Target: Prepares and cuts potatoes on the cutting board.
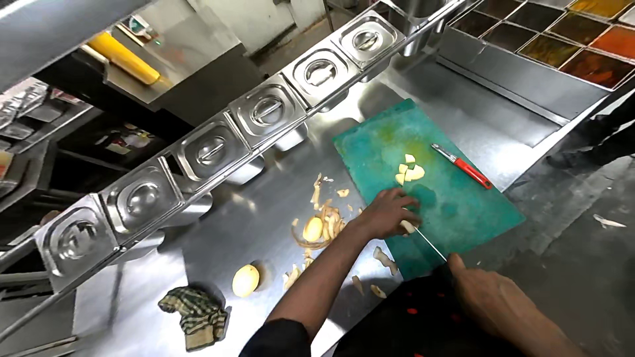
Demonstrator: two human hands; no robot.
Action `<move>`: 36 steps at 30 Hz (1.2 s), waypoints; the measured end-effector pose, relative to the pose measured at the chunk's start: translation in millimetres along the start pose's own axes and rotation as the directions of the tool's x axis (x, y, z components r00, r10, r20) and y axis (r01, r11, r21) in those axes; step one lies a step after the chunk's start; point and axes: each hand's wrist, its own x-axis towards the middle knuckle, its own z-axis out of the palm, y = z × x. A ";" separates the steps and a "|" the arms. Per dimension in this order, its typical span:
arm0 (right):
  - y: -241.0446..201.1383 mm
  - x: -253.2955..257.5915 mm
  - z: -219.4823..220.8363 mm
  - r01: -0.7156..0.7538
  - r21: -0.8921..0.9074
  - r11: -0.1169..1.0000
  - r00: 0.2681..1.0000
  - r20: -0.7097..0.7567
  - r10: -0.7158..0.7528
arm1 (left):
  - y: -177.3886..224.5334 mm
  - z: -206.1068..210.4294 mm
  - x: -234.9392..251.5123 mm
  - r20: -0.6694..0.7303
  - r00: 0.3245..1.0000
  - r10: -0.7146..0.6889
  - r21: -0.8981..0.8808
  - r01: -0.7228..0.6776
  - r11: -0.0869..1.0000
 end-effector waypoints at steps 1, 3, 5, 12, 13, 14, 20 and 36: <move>6.9 -4.2 5.4 0.020 -0.017 1.000 0.998 -0.061 -0.021 | -2.5 -4.7 9.1 0.094 0.995 0.035 0.013 -0.036 0.999; 37.2 -20.0 14.6 0.105 -0.001 0.995 0.972 -0.213 -0.102 | -7.8 -11.4 19.0 0.177 0.982 0.059 0.023 -0.064 0.998; 76.0 -37.5 13.3 0.180 0.108 0.978 0.967 -0.201 -0.156 | -14.8 -10.4 15.1 0.116 0.993 -0.002 0.010 0.001 1.000; 58.9 -16.0 17.0 0.105 0.298 0.949 0.965 -0.262 -0.024 | 9.8 22.2 0.6 -0.296 0.741 -0.602 -0.234 0.555 0.798; 43.9 -11.5 14.9 0.079 0.275 0.958 0.965 -0.261 -0.004 | 13.1 23.5 -3.1 -0.295 0.714 -0.634 -0.264 0.577 0.773; 32.8 -6.8 14.2 0.070 0.243 0.967 0.962 -0.275 0.000 | 15.4 24.7 -7.0 -0.295 0.696 -0.654 -0.289 0.588 0.756; 20.1 5.8 18.9 0.056 0.115 0.992 0.939 -0.344 -0.013 | 22.4 29.3 -13.5 -0.287 0.705 -0.649 -0.358 0.549 0.755; -5.2 -13.1 -11.2 -0.033 0.018 0.999 0.994 -0.100 0.035 | 17.2 32.8 -13.8 -0.330 0.712 -0.619 -0.368 0.507 0.780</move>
